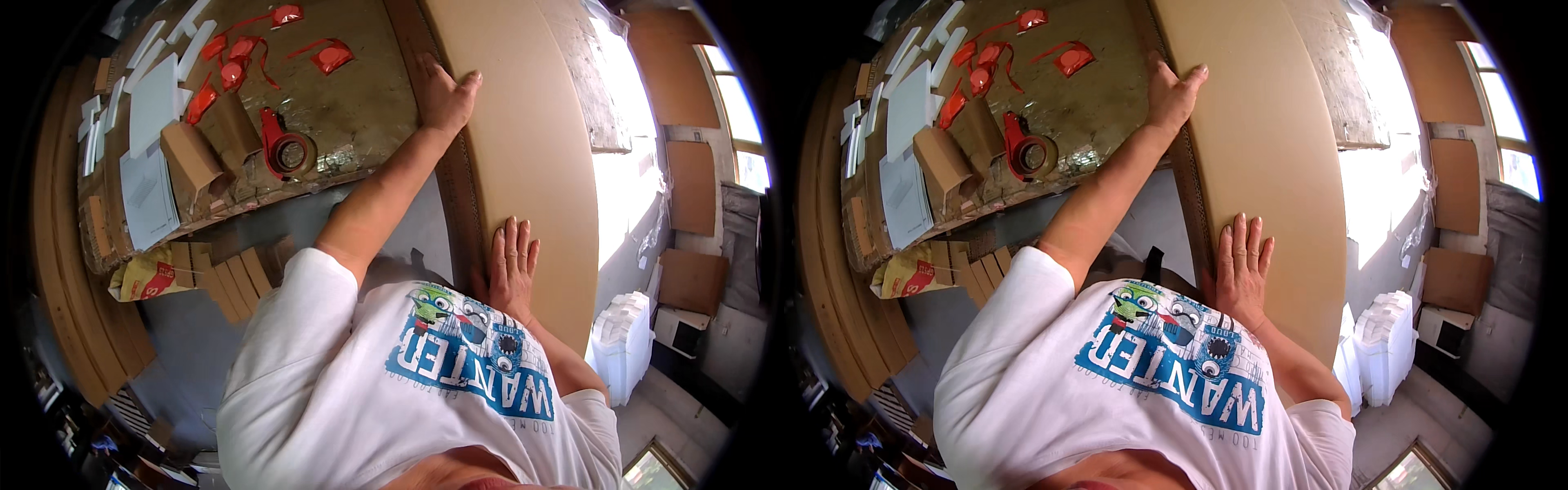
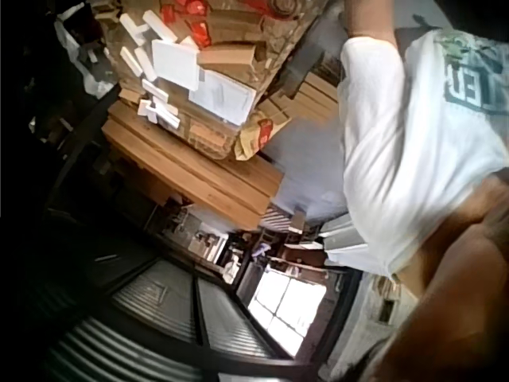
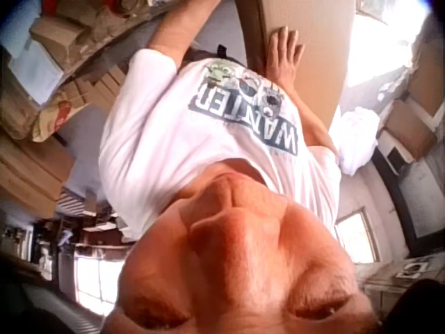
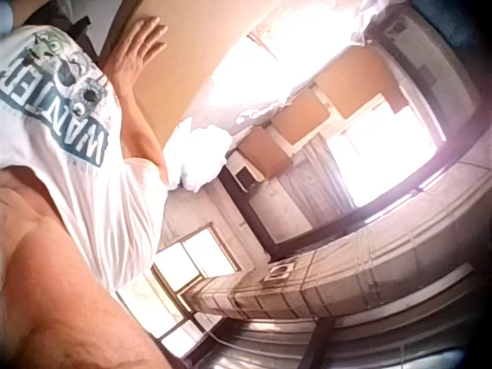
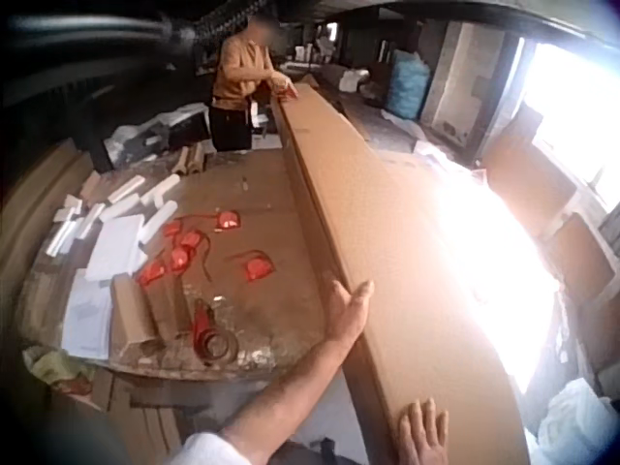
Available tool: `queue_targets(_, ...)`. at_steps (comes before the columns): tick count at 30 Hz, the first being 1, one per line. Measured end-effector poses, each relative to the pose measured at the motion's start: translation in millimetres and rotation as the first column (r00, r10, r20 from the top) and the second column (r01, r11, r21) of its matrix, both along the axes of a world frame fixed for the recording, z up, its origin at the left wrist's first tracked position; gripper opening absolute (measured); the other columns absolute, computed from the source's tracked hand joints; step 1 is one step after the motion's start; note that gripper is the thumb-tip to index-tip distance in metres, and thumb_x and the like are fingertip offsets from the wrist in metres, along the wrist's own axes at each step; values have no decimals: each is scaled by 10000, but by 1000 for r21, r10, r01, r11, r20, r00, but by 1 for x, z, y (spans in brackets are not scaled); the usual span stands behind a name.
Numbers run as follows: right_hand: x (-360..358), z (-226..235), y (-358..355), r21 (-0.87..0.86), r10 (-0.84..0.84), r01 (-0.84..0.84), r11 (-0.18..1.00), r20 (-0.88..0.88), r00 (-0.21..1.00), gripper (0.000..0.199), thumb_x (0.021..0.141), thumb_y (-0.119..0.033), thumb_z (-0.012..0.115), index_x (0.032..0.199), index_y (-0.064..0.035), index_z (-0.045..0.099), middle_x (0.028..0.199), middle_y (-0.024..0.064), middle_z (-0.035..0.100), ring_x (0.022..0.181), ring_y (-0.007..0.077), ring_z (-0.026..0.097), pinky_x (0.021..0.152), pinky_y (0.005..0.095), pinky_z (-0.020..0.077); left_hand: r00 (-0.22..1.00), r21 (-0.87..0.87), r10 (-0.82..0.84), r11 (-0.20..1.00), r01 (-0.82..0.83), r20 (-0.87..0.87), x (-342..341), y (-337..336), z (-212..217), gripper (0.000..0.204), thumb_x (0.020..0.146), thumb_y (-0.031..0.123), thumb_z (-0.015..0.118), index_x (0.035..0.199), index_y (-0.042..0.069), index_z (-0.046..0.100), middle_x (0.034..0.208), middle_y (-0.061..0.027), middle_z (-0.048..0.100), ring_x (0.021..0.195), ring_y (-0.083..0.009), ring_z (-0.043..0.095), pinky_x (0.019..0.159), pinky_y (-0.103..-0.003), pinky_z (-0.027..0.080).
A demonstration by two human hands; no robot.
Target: The person places white foam boards and bubble wrap into a cardboard box. They then use a red tape dispenser to seal the box flaps shut, securing the package for transport.
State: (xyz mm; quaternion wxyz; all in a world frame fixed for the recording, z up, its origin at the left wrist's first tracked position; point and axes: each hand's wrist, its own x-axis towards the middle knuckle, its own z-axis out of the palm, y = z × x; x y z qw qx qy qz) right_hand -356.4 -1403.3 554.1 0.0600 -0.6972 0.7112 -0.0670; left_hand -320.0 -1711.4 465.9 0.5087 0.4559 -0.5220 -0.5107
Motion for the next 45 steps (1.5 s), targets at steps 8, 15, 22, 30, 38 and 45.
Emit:
queue_targets(8,-59,101,-334,-557,303,-266,787,-26,953,601,1011,-352,442,1476,9,320,1530,216,322,1445,383,238,1167,486,173,998,33,3,999,-5,61,13,15,20,879,843,306,667,1395,-209,217,1487,-400,196,1418,-481,196,1187,-469,169)
queue_targets(15,-49,-31,-487,-163,120,-164,973,-251,960,756,982,-600,285,1522,-71,246,1605,102,184,1480,301,153,1194,483,142,977,-81,74,995,-59,200,11,33,16,860,835,232,707,1393,-210,225,1468,-408,235,1415,-471,226,1161,-457,223)
queue_targets(22,-69,-36,-490,-501,280,-319,805,-153,948,406,961,-311,452,1244,-71,617,1300,148,589,1216,328,539,1035,410,417,990,-8,129,992,-129,60,12,-21,33,769,845,181,664,1400,-178,270,1479,-380,241,1419,-459,217,1173,-437,222)
queue_targets(30,164,-22,-370,104,883,-900,424,175,436,362,918,-203,548,1277,-195,587,761,46,659,701,274,666,603,409,542,974,-114,217,971,-208,71,-5,-19,13,690,891,191,612,1447,-78,305,1544,-282,213,1454,-421,151,1188,-434,182)
queue_targets(38,258,-78,-241,310,897,-868,388,89,433,294,882,-347,583,963,-65,577,680,88,666,646,274,670,606,452,505,965,-65,259,963,-261,-34,23,48,65,707,810,88,697,1403,-76,348,1364,-280,362,1243,-431,400,1056,-455,344)
queue_targets(45,164,143,-368,351,431,-488,799,232,872,293,803,-229,686,1068,-105,706,741,76,680,704,128,639,646,286,514,970,-65,155,983,-170,-185,22,41,55,718,829,77,670,1431,-54,301,1258,-259,394,1129,-390,422,973,-442,375)
